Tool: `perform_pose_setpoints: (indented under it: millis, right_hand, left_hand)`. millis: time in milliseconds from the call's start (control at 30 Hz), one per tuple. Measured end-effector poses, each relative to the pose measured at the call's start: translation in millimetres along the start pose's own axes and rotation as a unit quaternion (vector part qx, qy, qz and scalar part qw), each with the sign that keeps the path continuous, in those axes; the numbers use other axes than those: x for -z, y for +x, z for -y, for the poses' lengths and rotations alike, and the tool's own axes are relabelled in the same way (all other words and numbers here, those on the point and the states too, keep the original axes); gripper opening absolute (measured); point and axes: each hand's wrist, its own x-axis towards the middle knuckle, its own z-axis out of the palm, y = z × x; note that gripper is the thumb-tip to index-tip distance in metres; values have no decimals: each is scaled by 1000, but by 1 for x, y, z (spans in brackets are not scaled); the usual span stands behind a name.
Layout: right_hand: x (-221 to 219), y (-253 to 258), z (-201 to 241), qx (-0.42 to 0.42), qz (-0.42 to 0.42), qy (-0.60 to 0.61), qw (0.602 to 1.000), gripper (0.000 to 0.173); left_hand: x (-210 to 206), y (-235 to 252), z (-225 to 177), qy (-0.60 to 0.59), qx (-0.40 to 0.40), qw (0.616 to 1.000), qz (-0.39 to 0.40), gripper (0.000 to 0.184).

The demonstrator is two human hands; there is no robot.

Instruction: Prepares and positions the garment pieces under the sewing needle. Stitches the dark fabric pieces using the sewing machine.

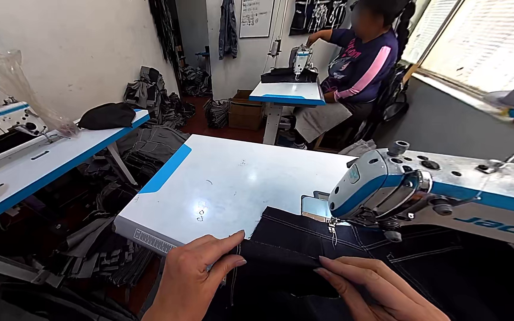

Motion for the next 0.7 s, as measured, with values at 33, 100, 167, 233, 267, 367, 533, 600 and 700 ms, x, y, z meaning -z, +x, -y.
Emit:
perform_pose_setpoints:
  millis: [33, 100, 167, 233, 267, 367, 533, 600, 700]
  right_hand:
    - [0, 0, 1, 5, 0, 4, 1000, 10]
    - [1, 1, 4, 14, 3, 11, 1000, 10]
    - [2, 1, 6, 23, 6, 10, 1000, 10]
    - [2, 1, 8, 26, 10, 4, 1000, 10]
    - [3, 1, 9, 23, 16, 0, 1000, 10]
    - [5, 3, 8, -15, 57, -1, 998, 14]
    - [1, 14, 5, -146, 126, 128, 973, 15]
    - [-3, 21, 3, -187, 127, 181, 957, 15]
    - [-8, 30, 3, -251, 129, 239, 929, 19]
  left_hand:
    - [2, 0, -1, 10, -3, 1000, -1, 27]
    - [4, 1, -3, 28, -8, 1000, -5, 27]
    - [6, 1, -4, 51, -18, 999, -10, 24]
    - [7, 2, -5, 83, -28, 996, -10, 23]
    - [8, 3, -5, 99, -34, 995, -7, 22]
    - [11, 6, -4, 150, -28, 988, 12, 24]
    - [15, 14, 5, 86, 82, 987, 108, 25]
    - [20, 18, 9, 6, 132, 980, 151, 26]
    - [29, 21, 11, -64, 176, 965, 181, 26]
